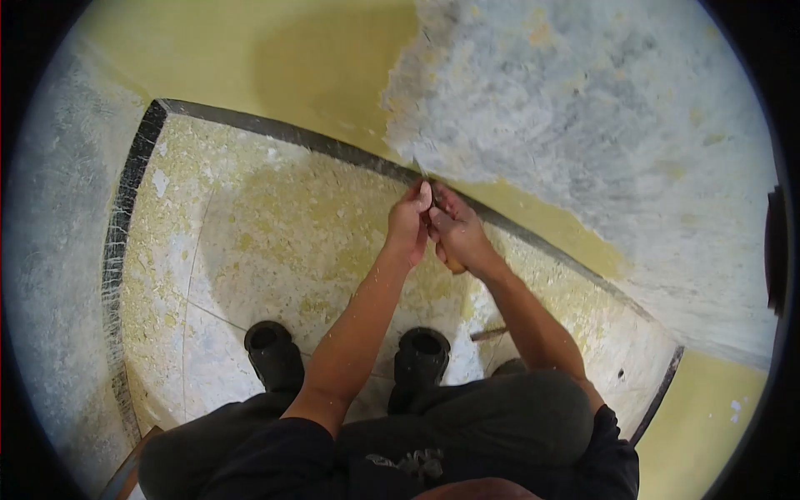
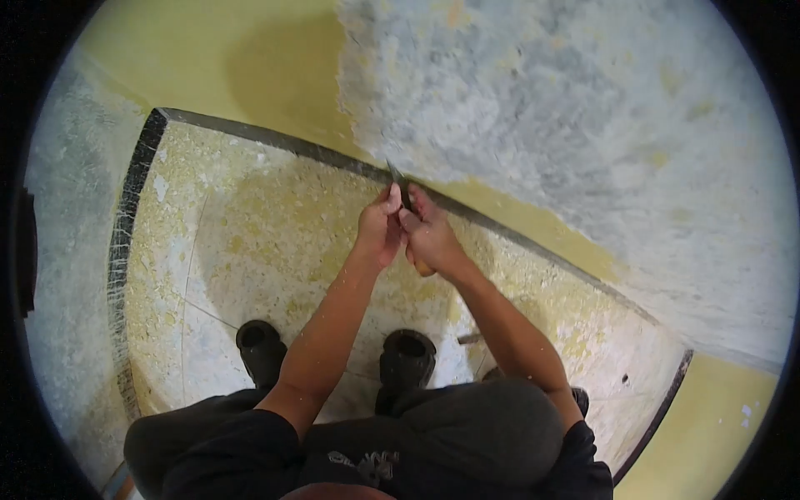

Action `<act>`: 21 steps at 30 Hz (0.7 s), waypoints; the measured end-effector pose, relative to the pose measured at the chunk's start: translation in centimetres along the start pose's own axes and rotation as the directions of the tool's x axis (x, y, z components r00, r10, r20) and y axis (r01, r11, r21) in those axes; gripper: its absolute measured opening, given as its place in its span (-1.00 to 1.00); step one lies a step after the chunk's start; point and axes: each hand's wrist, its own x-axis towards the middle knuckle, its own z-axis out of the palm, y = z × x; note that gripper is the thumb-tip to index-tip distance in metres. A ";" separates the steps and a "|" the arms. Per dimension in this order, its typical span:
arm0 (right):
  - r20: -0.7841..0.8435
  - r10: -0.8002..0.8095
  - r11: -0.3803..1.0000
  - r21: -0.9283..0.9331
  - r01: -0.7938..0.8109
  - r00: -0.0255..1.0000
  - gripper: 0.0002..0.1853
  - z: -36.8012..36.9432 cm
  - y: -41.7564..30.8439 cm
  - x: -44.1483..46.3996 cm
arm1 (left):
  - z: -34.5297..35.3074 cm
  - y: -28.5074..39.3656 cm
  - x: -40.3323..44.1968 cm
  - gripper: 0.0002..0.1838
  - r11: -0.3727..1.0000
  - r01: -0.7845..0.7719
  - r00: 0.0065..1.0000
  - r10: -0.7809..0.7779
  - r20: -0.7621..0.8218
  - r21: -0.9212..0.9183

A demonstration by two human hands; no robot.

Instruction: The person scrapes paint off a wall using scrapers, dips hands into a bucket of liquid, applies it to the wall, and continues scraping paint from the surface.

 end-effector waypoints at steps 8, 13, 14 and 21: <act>0.007 -0.056 0.986 -0.154 0.057 0.998 -0.72 -3.4 3.0 -5.2 | 1.8 -5.8 -1.6 -0.75 0.979 0.047 0.986 -0.014 -0.163 0.199; -0.198 -0.033 0.999 0.026 0.039 0.980 -0.76 -2.0 5.5 -3.7 | 1.6 -5.8 -0.7 -0.76 0.714 -0.150 0.960 0.270 -0.072 0.684; -0.221 -0.070 0.983 0.148 0.104 0.973 -0.74 -1.7 5.8 -2.9 | 1.4 -5.6 -0.3 -0.76 0.709 -0.146 0.961 0.269 -0.073 0.690; -0.403 -0.029 0.981 0.164 0.104 0.915 -0.67 1.9 5.4 0.9 | -1.4 -4.6 4.0 -0.64 0.875 -0.087 0.978 0.166 -0.125 0.475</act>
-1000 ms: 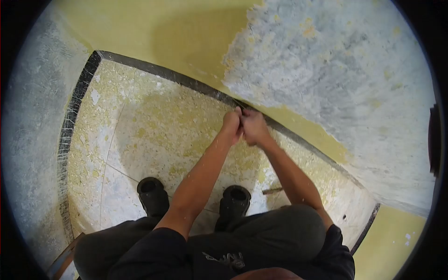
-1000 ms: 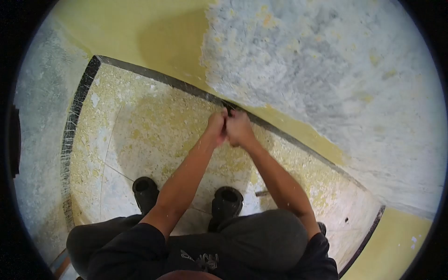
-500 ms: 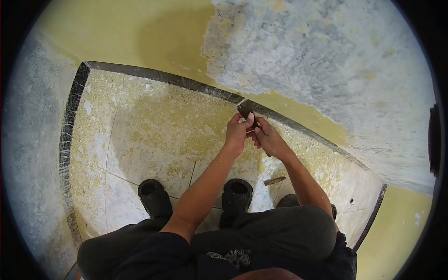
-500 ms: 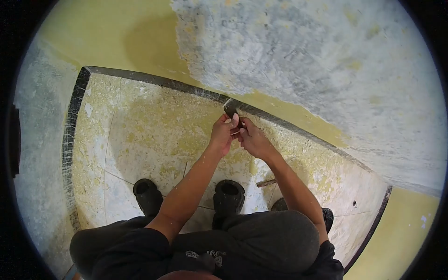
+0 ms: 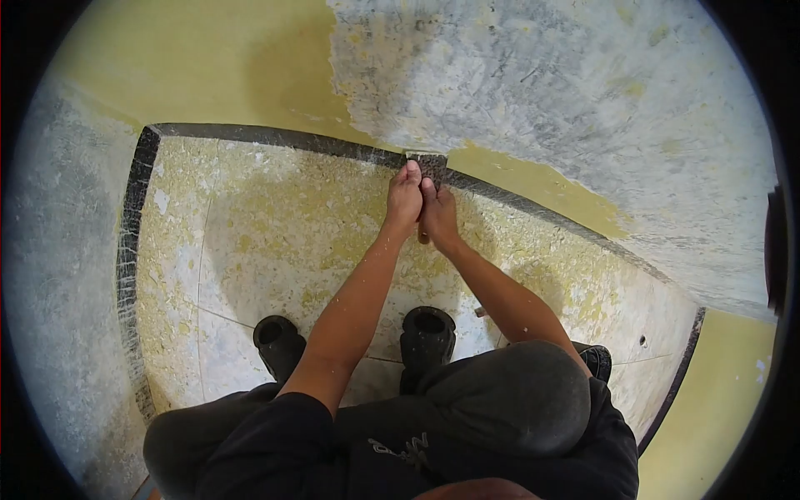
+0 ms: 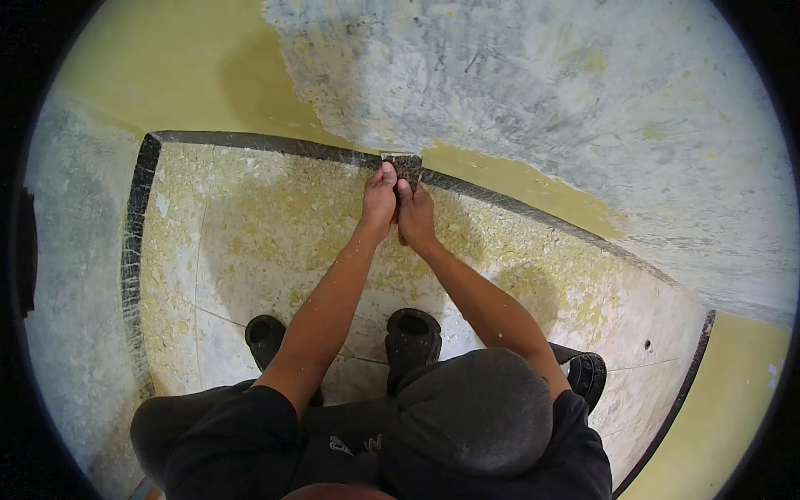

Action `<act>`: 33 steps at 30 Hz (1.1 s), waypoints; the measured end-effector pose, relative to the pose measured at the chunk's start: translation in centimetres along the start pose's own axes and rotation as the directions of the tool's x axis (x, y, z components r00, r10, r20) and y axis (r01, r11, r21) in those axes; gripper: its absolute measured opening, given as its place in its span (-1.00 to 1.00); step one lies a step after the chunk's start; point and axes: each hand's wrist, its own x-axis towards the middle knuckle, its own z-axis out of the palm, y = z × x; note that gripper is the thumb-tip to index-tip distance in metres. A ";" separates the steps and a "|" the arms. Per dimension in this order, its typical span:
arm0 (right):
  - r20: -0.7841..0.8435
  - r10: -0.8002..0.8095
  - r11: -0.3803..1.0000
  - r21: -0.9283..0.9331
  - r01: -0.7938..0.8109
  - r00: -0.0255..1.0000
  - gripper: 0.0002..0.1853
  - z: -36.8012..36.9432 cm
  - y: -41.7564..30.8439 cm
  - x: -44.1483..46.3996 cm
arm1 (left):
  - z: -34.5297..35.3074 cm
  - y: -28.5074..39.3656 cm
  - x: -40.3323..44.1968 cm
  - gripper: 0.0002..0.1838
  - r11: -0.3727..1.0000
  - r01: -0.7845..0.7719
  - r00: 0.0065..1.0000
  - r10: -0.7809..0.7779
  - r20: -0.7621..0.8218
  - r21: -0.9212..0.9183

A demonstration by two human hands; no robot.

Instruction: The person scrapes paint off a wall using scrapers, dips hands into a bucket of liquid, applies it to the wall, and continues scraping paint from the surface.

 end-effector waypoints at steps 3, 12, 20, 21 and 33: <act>-0.117 -0.202 0.977 -0.091 0.192 0.972 -0.63 1.5 3.3 1.7 | 0.4 0.1 0.6 -0.62 1.000 -0.001 0.998 0.003 -0.060 0.023; -0.219 -0.316 0.934 -0.242 0.262 0.923 -0.65 1.8 3.0 2.5 | 0.3 0.8 1.3 -0.58 1.000 -0.012 1.000 0.013 -0.003 0.025; -0.186 -0.447 0.893 -0.158 0.423 0.875 -0.66 2.0 1.2 2.4 | -0.1 0.1 2.5 -0.63 0.986 -0.127 0.991 0.131 -0.033 0.108; -0.189 -0.457 0.888 -0.151 0.434 0.869 -0.66 1.9 2.2 2.4 | -0.3 -0.8 2.8 -0.66 0.972 -0.087 0.993 0.102 -0.057 0.217; -0.211 -0.435 0.893 -0.223 0.390 0.876 -0.62 1.5 3.1 2.3 | 1.2 3.0 0.3 -0.71 0.994 -0.007 1.000 0.006 0.010 0.113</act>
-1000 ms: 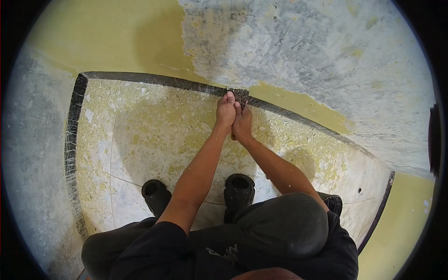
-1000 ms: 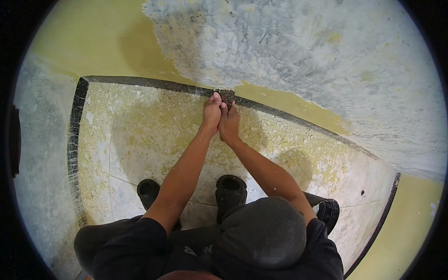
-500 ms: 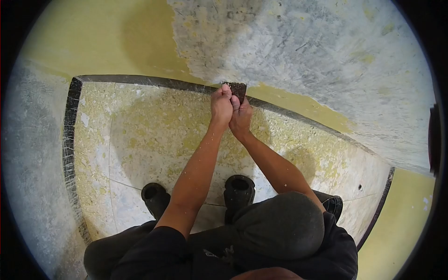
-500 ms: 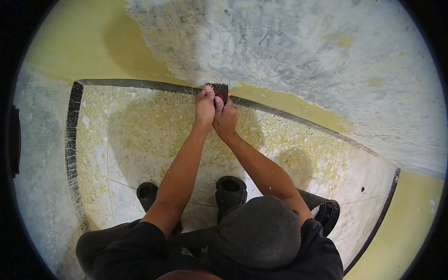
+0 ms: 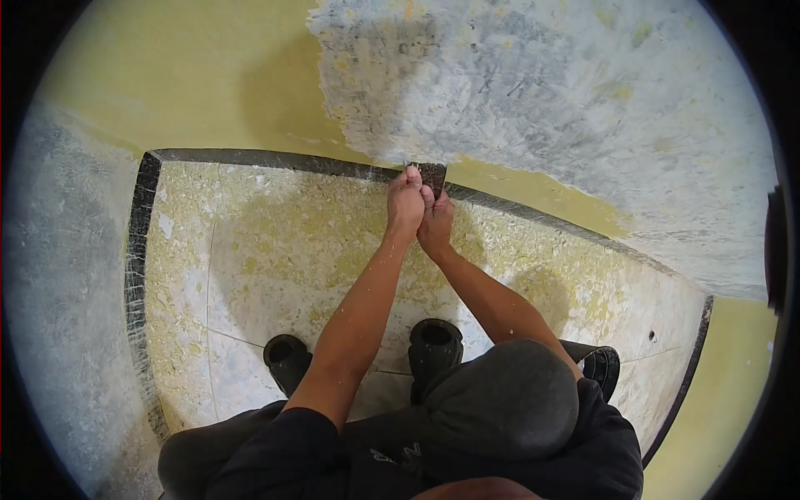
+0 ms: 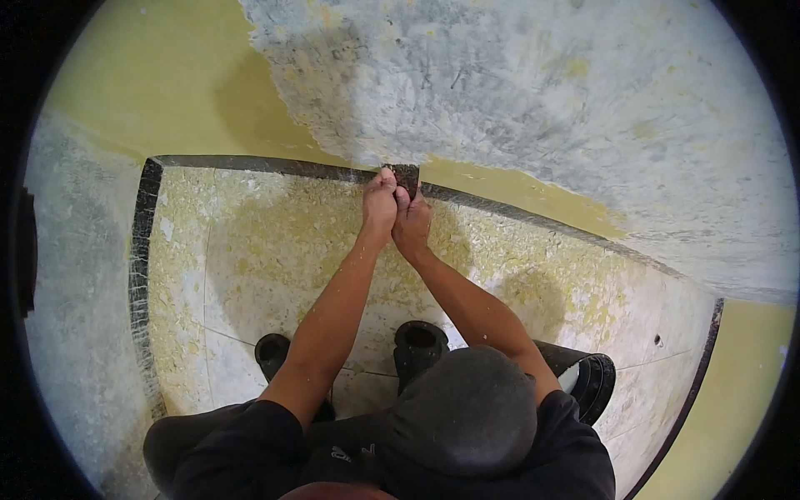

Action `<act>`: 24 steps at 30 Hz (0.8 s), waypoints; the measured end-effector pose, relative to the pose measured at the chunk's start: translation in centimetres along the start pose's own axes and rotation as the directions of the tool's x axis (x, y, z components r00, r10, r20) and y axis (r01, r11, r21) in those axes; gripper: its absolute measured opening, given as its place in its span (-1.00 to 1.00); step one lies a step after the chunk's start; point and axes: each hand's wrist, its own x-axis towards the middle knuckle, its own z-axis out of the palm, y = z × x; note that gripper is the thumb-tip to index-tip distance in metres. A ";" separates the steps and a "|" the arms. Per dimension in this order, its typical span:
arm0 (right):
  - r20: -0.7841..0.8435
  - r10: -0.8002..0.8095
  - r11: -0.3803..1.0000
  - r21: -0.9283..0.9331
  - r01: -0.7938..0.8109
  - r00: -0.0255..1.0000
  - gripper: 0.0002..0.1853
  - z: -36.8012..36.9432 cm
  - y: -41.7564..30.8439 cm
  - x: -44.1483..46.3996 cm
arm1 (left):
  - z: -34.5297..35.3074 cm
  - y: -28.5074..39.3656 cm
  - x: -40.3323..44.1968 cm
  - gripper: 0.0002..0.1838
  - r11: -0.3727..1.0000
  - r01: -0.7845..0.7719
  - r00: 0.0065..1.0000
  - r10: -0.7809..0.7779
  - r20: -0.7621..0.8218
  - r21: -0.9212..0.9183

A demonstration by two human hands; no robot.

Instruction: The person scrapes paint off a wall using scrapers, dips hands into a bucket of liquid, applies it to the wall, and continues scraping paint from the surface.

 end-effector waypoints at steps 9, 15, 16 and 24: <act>-0.043 -0.104 0.990 0.086 0.108 0.994 -0.64 -0.1 -2.4 1.2 | 1.2 2.2 -0.6 -0.70 0.987 -0.051 0.997 0.041 -0.068 -0.151; 0.043 0.050 0.957 0.282 -0.060 0.998 -0.66 0.1 -3.1 0.5 | 0.3 2.6 -1.4 -0.68 0.996 0.006 0.999 -0.010 -0.043 -0.094; 0.043 0.050 0.959 0.278 -0.060 0.998 -0.66 -0.1 -3.1 0.5 | 0.4 2.0 -1.1 -0.68 0.995 0.008 0.999 -0.012 -0.041 -0.097; 0.036 0.289 0.759 0.600 -0.252 0.957 -0.69 -3.6 -0.3 -0.7 | 3.0 -1.9 -1.6 -0.56 0.950 -0.237 0.964 0.205 0.167 0.204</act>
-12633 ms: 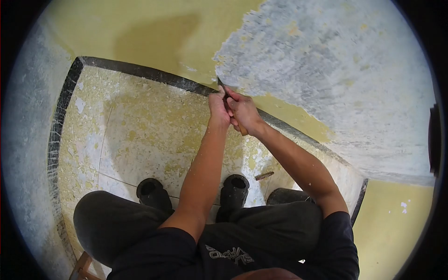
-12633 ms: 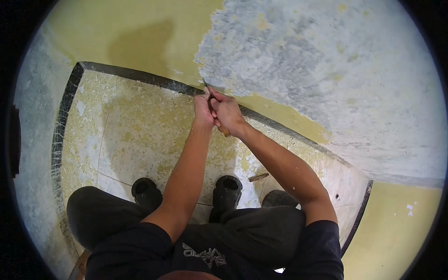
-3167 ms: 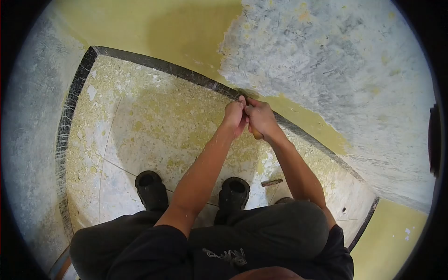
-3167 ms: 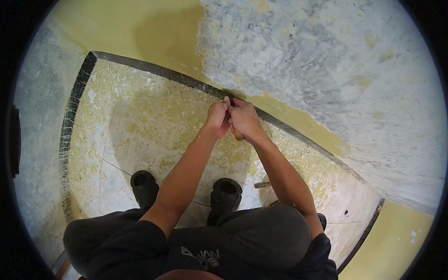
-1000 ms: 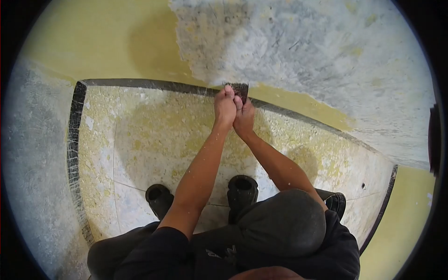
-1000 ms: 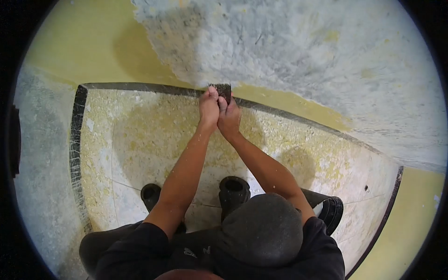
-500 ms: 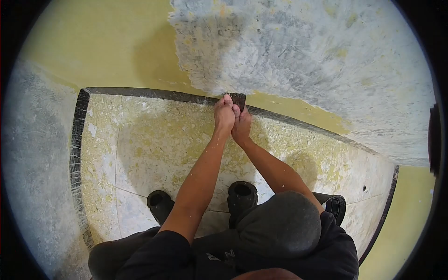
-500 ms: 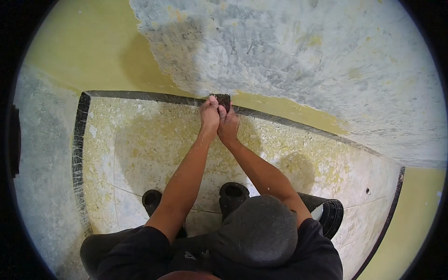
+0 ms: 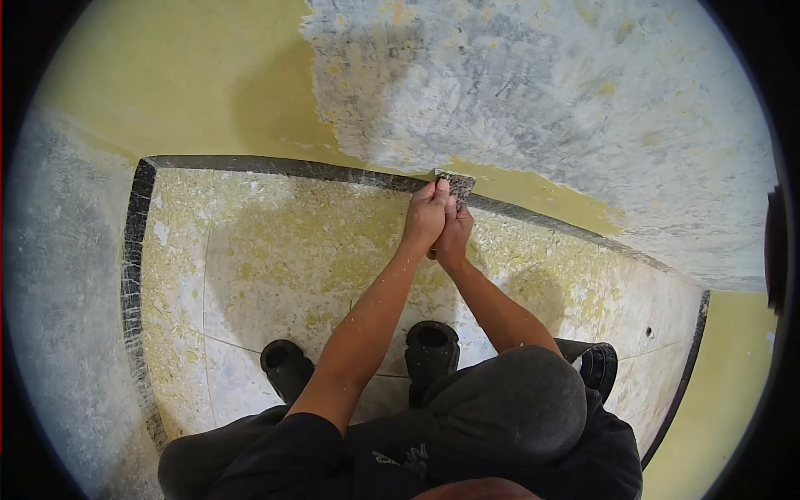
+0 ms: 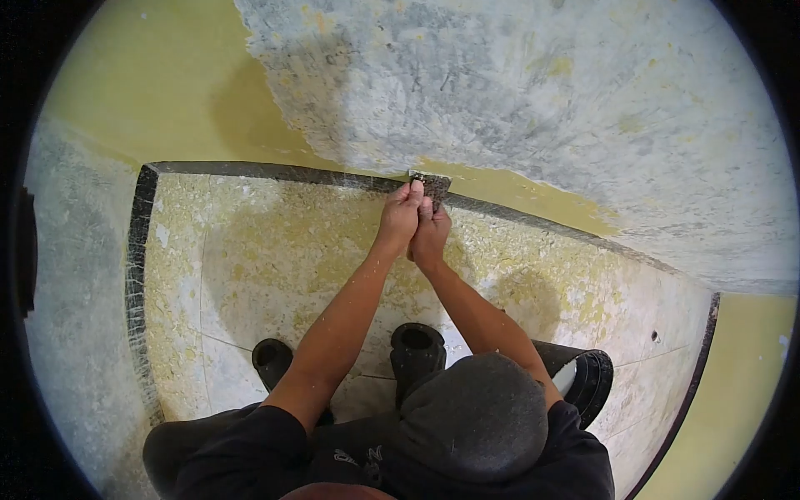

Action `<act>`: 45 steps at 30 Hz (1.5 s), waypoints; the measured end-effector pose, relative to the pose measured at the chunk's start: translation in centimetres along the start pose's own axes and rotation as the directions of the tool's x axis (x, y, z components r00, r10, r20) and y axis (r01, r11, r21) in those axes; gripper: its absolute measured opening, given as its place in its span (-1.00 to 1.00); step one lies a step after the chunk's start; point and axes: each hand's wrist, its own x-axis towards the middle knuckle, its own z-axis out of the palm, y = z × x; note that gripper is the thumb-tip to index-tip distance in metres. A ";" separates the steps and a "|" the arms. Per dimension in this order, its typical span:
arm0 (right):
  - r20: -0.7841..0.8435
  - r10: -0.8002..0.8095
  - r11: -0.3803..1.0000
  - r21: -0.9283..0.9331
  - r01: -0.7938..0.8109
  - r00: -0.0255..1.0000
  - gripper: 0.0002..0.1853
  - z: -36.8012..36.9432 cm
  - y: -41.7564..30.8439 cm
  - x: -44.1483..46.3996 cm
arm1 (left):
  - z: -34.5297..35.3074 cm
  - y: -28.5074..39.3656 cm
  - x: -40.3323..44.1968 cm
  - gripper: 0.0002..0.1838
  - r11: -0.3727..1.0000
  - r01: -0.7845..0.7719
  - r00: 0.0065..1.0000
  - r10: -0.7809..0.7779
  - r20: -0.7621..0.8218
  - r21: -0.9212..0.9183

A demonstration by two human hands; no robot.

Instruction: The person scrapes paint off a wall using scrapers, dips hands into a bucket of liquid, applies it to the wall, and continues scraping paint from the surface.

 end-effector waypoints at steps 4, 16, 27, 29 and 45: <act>0.029 0.079 0.994 -0.075 -0.077 0.996 -0.70 -2.3 -0.8 0.5 | 1.3 -1.2 0.0 -0.56 0.987 0.035 0.997 -0.022 0.080 -0.158; 0.051 -0.244 0.962 -0.115 0.248 0.968 -0.61 0.0 -3.3 2.0 | 3.0 3.9 -0.5 -0.54 0.988 0.004 0.995 -0.020 -0.102 -0.153; -0.093 -0.034 0.988 -0.151 0.019 0.995 -0.68 -4.1 -3.1 -0.3 | 4.5 0.1 -2.6 -0.72 0.949 0.152 0.986 -0.125 0.113 -0.278; 0.014 -0.255 0.946 -0.205 0.253 0.967 -0.70 -4.5 -3.8 0.4 | 4.8 0.3 -3.1 -0.73 0.940 0.005 0.987 0.049 0.150 -0.340; -0.022 -0.454 0.787 -0.478 0.389 0.891 -0.70 -6.2 -12.9 0.6 | 2.0 -0.7 -1.6 -0.11 0.115 -0.615 0.744 0.412 0.526 0.780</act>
